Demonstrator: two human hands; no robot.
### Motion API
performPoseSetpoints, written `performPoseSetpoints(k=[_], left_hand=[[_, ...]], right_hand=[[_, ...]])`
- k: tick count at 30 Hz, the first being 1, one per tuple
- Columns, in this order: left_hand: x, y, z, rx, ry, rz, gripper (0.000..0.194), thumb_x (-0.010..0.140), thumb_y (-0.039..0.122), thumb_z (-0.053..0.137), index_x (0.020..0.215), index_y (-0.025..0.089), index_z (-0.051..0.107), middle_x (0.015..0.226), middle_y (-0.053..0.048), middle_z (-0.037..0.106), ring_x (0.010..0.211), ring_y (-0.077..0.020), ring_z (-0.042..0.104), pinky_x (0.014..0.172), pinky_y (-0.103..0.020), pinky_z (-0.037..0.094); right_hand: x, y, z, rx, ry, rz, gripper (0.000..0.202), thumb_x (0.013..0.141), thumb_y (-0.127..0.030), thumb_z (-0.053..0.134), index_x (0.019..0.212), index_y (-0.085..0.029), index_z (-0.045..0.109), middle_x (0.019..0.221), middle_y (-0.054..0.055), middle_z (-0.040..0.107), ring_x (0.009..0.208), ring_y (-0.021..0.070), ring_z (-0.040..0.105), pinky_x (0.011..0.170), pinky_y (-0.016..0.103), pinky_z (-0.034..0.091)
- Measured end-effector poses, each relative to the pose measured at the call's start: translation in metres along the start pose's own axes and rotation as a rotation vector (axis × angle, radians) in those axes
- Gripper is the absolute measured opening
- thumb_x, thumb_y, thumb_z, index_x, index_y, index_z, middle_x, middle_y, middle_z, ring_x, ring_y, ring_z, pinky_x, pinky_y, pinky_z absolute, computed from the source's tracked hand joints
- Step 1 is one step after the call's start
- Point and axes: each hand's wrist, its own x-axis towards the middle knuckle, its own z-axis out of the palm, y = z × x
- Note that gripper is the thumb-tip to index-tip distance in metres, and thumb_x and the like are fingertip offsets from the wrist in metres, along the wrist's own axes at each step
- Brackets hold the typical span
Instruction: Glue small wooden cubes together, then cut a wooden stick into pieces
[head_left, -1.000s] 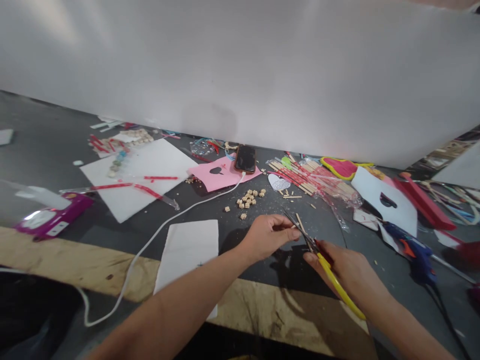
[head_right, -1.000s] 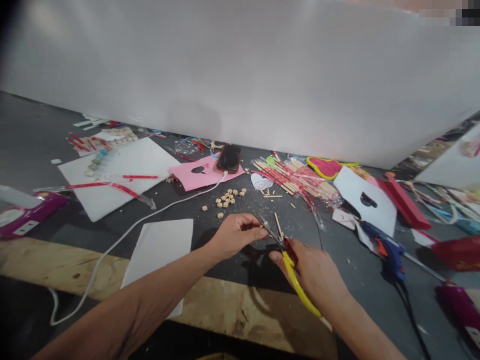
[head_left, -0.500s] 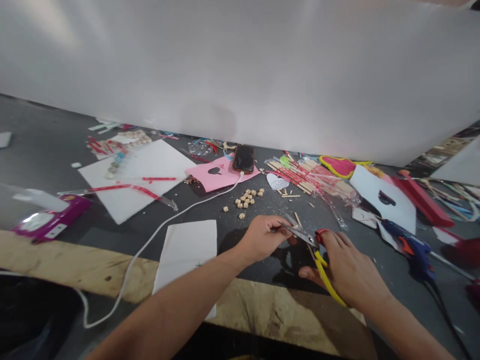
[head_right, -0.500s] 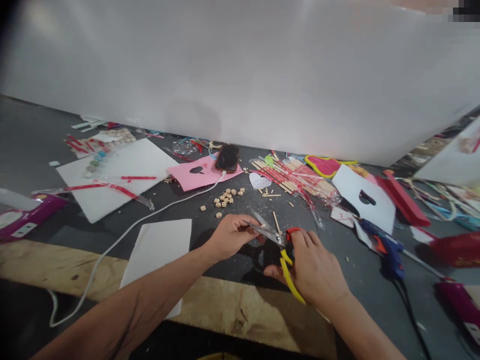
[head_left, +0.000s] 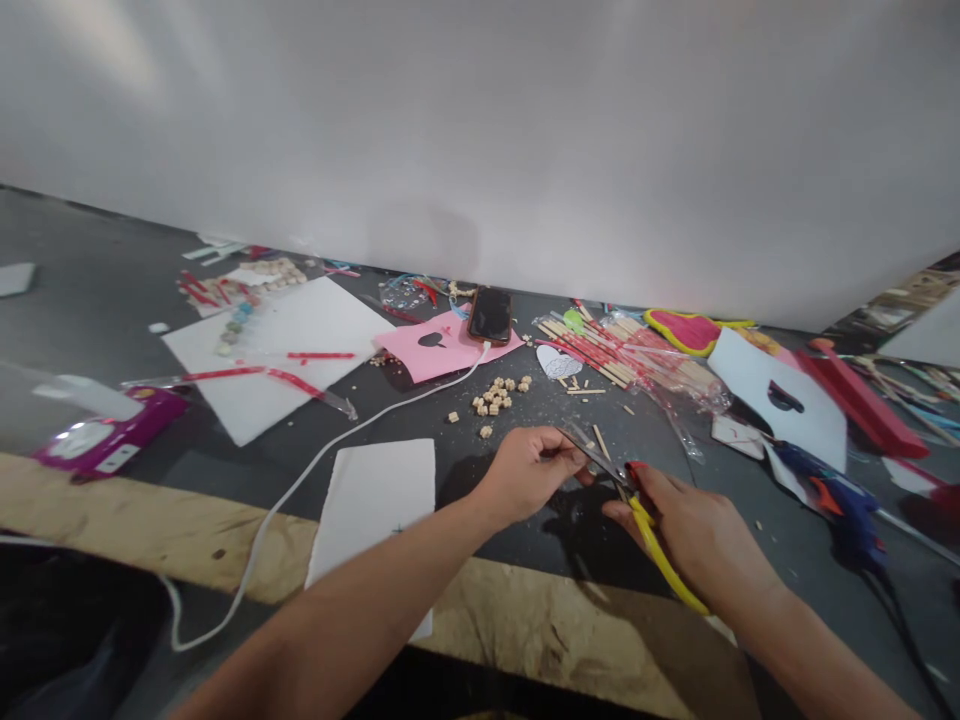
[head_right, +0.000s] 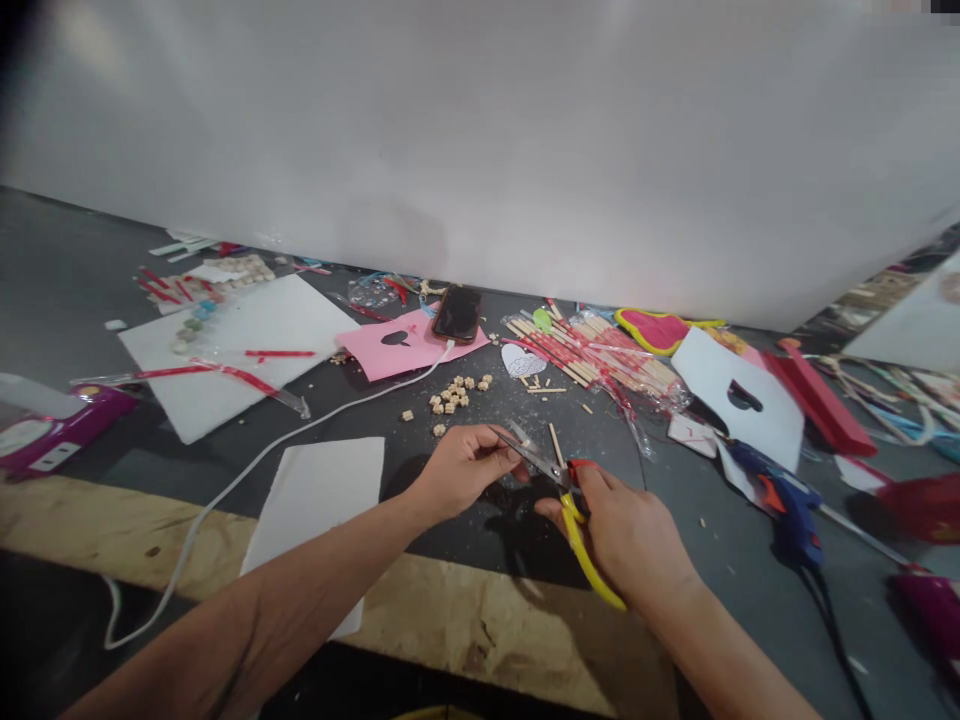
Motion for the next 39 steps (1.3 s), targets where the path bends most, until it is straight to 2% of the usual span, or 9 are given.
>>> performPoseSetpoints(k=[7,14,22,25,28,31,35,39], left_hand=[[0.005,-0.004,0.000,-0.029,0.061,-0.054,0.014,0.074,0.023,0.059,0.077,0.012,0.066,0.077,-0.006,0.067,0.073,-0.0168,0.062,0.070,-0.025,0.047],[0.004,0.000,0.001,-0.067,0.093,-0.083,0.009,0.075,0.019,0.058,0.074,0.012,0.064,0.070,-0.004,0.066,0.070,-0.0153,0.061,0.068,-0.024,0.046],[-0.001,0.000,0.007,-0.098,0.084,-0.153,0.009,0.074,0.020,0.060,0.072,0.013,0.064,0.067,-0.004,0.066,0.067,-0.0150,0.061,0.065,-0.024,0.045],[-0.002,0.002,0.007,-0.131,0.102,-0.178,0.013,0.073,0.026,0.062,0.071,0.013,0.063,0.065,-0.004,0.066,0.065,-0.0153,0.062,0.064,-0.024,0.045],[-0.003,0.004,0.008,-0.146,0.111,-0.208,0.017,0.072,0.030,0.064,0.070,0.013,0.064,0.064,-0.004,0.066,0.063,-0.0151,0.062,0.063,-0.024,0.045],[-0.003,0.004,0.008,-0.160,0.122,-0.235,0.018,0.070,0.031,0.066,0.070,0.013,0.063,0.062,-0.003,0.066,0.062,-0.0143,0.062,0.062,-0.023,0.045],[-0.004,0.004,0.009,-0.171,0.137,-0.239,0.016,0.070,0.029,0.067,0.070,0.013,0.062,0.062,-0.002,0.067,0.061,-0.0136,0.062,0.061,-0.022,0.046],[-0.006,0.006,0.009,-0.155,0.151,-0.227,0.017,0.070,0.030,0.067,0.070,0.014,0.062,0.062,-0.002,0.067,0.061,-0.0145,0.063,0.060,-0.023,0.047]], right_hand=[[0.014,0.007,0.005,-0.021,-0.056,0.024,0.041,0.085,-0.053,0.039,0.099,-0.019,0.055,0.076,0.007,0.071,0.059,0.0228,0.067,0.050,0.029,0.041],[0.016,0.009,0.007,0.017,0.009,0.043,0.040,0.080,-0.056,0.044,0.099,-0.021,0.053,0.091,0.006,0.069,0.067,0.0223,0.067,0.047,0.029,0.043],[0.009,0.010,0.011,0.189,-0.005,0.132,0.041,0.075,-0.060,0.048,0.090,-0.021,0.051,0.075,0.006,0.067,0.064,0.0232,0.065,0.049,0.030,0.046],[0.009,0.011,0.013,0.267,0.029,0.164,0.046,0.072,-0.057,0.053,0.100,-0.020,0.051,0.078,0.006,0.068,0.066,0.0222,0.066,0.052,0.029,0.048],[0.008,0.013,0.015,0.302,0.082,0.089,0.057,0.075,-0.052,0.054,0.120,-0.019,0.045,0.095,0.008,0.068,0.080,0.0220,0.066,0.063,0.030,0.052],[0.004,0.015,0.015,0.305,0.090,-0.021,0.053,0.078,-0.049,0.052,0.123,-0.021,0.046,0.108,0.010,0.064,0.093,0.0230,0.062,0.075,0.034,0.051],[0.002,0.015,0.014,0.363,0.082,-0.084,0.058,0.076,-0.052,0.054,0.125,-0.021,0.047,0.108,0.011,0.061,0.093,0.0233,0.061,0.076,0.034,0.052],[0.004,0.014,0.011,0.429,0.077,-0.063,0.068,0.070,-0.055,0.059,0.126,-0.019,0.045,0.106,0.013,0.062,0.093,0.0259,0.060,0.076,0.037,0.051]])
